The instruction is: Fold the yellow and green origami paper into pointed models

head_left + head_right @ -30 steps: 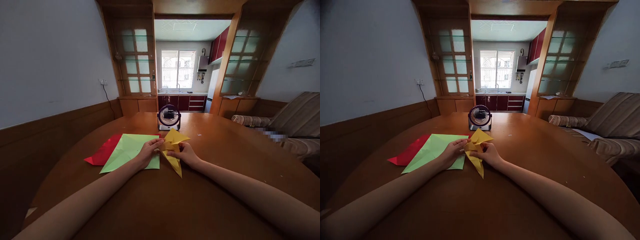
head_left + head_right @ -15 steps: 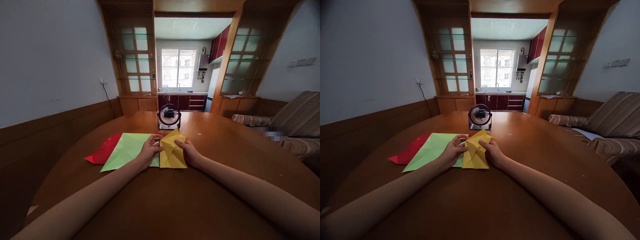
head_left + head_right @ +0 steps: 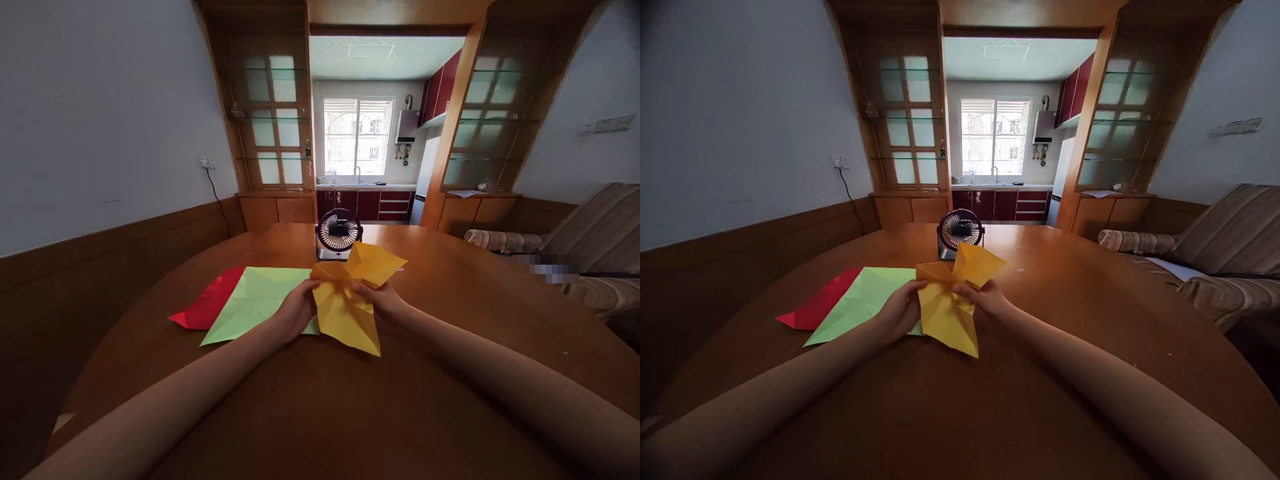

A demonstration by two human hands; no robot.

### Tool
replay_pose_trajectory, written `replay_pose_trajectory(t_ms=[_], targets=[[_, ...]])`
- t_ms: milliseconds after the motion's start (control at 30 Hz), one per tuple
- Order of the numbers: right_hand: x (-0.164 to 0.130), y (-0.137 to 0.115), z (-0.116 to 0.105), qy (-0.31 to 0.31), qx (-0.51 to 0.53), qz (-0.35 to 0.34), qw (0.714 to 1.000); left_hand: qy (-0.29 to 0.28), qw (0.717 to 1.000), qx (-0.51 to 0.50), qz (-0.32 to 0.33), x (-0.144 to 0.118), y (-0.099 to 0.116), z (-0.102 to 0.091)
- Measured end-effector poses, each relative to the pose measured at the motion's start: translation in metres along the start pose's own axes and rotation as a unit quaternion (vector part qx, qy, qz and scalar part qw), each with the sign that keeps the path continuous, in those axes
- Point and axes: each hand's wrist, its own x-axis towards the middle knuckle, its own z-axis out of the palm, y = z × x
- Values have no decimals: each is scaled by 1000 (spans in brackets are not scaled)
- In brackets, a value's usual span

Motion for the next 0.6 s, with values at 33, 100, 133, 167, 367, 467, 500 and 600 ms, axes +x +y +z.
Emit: replay_pose_trajectory(t_ms=[33,100,133,167,367,467,500,600], targets=[[1,-3,-4,-6,-4,10,1000,24,999,-30,-19,3,2,-3],[3,-6,-12,-15,-21,34,999,66,996,-54,-38,7,7,-9],[5,-7,-17,-11,-31,36,999,78,995,-55,-29,9,8,-12],[6,-8,-21,-4,-43,38,998,85,995,-54,-11,10,9,-13],[6,-6,-25,5,-77,67,995,152,985,-46,68,18,4,-17],[0,-9,-17,-19,-57,84,995,179,981,-44,62,21,1,-20],[-2,-10,-15,-31,-56,97,993,187,980,-42,57,22,1,-21],[-5,-12,-14,-56,-66,115,990,201,978,-33,44,21,1,-23]])
